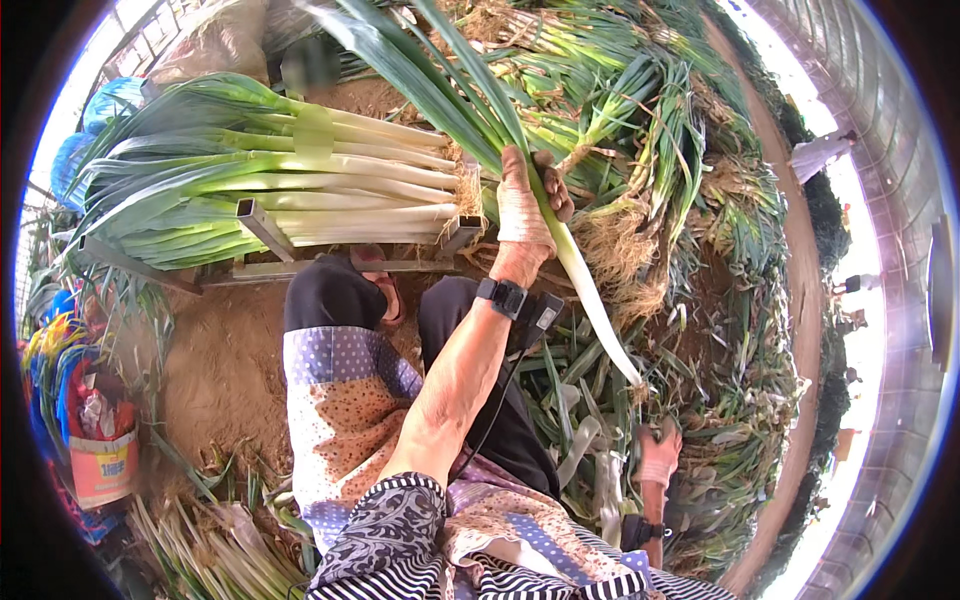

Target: The person is stripping the outer leaves of harvested leeks and organizing them into clean bundles.

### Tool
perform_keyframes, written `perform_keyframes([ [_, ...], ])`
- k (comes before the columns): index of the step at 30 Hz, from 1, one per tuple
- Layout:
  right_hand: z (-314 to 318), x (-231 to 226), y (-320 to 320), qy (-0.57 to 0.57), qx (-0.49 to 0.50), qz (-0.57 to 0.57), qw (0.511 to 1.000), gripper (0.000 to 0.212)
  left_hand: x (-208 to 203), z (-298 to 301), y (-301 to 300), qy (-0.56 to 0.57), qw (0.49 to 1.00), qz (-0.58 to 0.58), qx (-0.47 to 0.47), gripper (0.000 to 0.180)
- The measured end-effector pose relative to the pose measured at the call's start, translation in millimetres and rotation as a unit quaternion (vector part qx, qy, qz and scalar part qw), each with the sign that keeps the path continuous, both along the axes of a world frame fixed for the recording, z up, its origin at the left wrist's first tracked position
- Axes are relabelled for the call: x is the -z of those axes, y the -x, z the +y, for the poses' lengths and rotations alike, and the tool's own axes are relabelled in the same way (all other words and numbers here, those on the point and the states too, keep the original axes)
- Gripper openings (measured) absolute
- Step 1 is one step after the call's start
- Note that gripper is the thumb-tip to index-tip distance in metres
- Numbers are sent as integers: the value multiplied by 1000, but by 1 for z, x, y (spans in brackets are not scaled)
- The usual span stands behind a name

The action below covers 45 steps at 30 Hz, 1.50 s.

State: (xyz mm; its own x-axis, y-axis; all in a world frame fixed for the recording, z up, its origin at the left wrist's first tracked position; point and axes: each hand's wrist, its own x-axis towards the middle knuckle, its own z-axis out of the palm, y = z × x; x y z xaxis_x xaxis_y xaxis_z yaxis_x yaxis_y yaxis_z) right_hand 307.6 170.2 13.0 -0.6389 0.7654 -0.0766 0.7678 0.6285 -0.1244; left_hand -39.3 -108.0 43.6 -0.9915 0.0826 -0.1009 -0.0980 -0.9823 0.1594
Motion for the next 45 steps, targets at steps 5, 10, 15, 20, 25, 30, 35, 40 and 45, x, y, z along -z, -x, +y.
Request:
perform_keyframes([
  [5, -45, 7, 87, -178, -272, 85, 942, 68, -15, -5, -2, -20, 1000, 13, 14, 51],
  [10, -67, 6, 156, -154, -410, 91, 894, 49, -70, -73, 14, 36, 995, 55, -74, 55],
  [15, -154, -24, 285, -73, -530, 222, 815, 40, -119, -197, 47, 354, 893, 115, -254, 55],
  [20, -248, -18, 402, 2, -559, 188, 808, 38, -105, -334, 64, 549, 813, -30, -193, 57],
  [25, -293, 44, 483, -31, -637, 230, 735, 32, -51, -394, 67, 660, 701, -234, -130, 47],
  [30, -305, 90, 508, -154, -641, 55, 750, 20, 1, -423, 69, 778, 581, -239, -8, 36],
  [35, -306, 98, 506, -184, -661, -16, 727, 20, 3, -425, 85, 988, 84, -15, -126, 45],
  [40, -309, 110, 505, -185, -658, 35, 729, 20, 3, -433, 90, 992, -46, -38, 111, 52],
  [45, -307, 117, 510, -221, -648, 20, 729, 19, 1, -435, 98, 992, -18, -41, 114, 49],
])
